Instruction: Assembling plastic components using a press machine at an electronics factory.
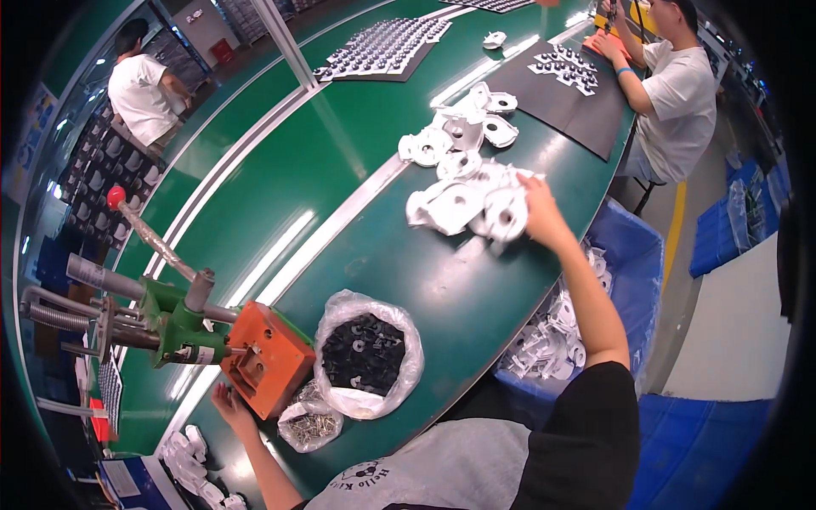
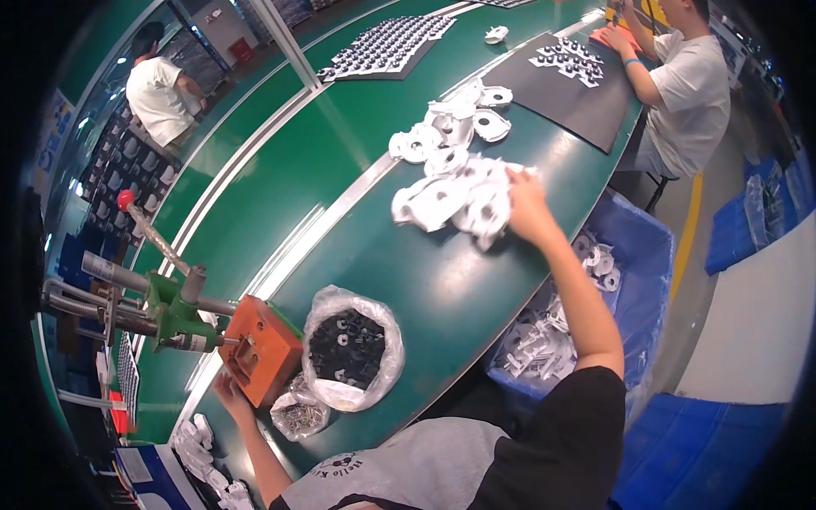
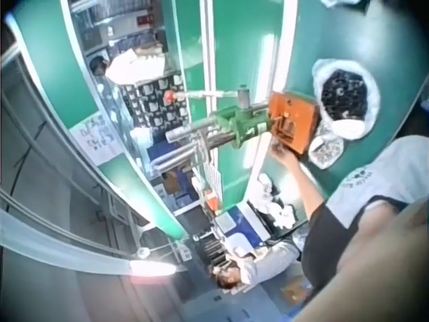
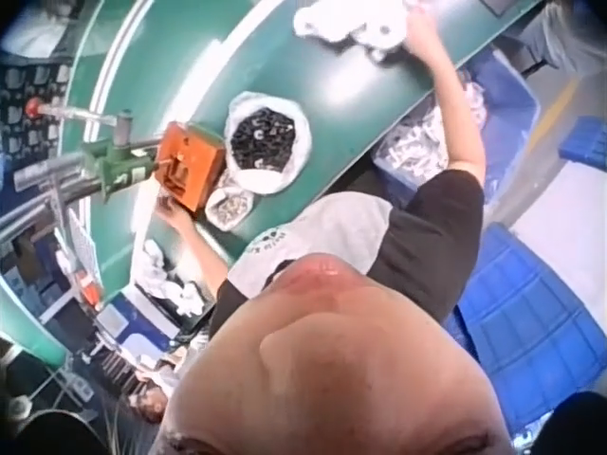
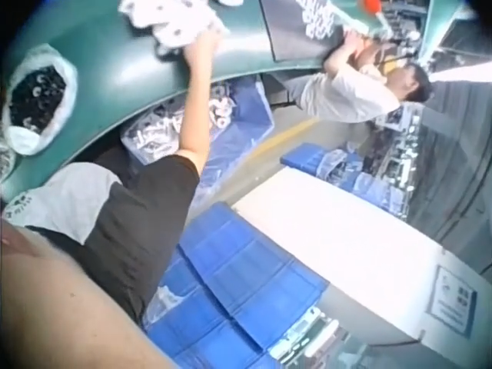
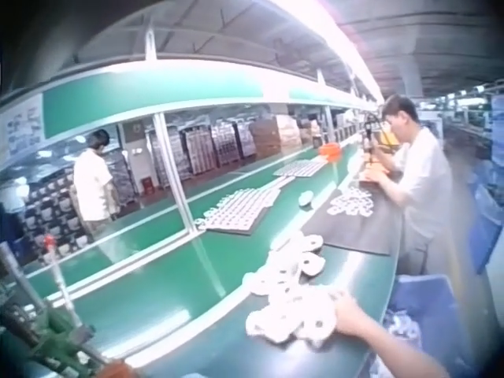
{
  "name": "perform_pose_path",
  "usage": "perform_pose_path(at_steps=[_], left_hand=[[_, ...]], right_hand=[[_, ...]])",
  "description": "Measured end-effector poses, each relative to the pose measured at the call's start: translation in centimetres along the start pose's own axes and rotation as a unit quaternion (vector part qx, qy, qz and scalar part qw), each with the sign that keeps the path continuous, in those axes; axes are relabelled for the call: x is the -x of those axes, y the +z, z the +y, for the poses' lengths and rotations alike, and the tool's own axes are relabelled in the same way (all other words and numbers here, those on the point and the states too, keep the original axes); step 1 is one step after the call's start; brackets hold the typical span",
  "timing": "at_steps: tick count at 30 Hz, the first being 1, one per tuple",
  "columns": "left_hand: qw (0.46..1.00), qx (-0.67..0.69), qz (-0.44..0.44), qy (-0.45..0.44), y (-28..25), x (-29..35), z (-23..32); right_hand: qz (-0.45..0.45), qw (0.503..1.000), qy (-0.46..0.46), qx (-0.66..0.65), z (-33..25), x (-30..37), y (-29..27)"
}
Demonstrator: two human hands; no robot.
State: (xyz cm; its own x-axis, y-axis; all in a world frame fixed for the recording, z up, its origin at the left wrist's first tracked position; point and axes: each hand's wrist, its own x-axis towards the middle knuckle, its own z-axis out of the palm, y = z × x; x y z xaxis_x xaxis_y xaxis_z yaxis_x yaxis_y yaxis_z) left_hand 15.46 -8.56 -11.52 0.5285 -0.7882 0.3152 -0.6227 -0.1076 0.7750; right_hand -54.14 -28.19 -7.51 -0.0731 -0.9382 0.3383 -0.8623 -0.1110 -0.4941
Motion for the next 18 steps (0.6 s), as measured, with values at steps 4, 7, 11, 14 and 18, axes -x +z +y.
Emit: perform_pose_path(at_steps=[4,7,11,14,18], left_hand=[[0.995,-0.079,-0.034,-0.041,1.5,2.7,3.7],[0.990,-0.134,-0.028,0.040,1.3,2.4,1.5],[0.992,-0.121,-0.005,0.034,1.7,2.4,2.3],[0.998,-0.053,-0.004,0.019,1.5,2.9,2.5],[0.993,0.102,0.021,-0.046,2.0,3.1,2.1]], right_hand=[[-0.003,0.957,0.010,-0.291,-4.8,2.2,-1.2],[0.150,0.973,0.019,-0.175,-4.3,-1.9,-2.4],[0.220,0.972,-0.067,-0.045,0.3,-13.8,-0.6],[0.136,0.987,0.070,0.049,0.5,-20.6,2.0],[0.016,0.969,0.215,0.122,2.8,-24.1,5.1]])
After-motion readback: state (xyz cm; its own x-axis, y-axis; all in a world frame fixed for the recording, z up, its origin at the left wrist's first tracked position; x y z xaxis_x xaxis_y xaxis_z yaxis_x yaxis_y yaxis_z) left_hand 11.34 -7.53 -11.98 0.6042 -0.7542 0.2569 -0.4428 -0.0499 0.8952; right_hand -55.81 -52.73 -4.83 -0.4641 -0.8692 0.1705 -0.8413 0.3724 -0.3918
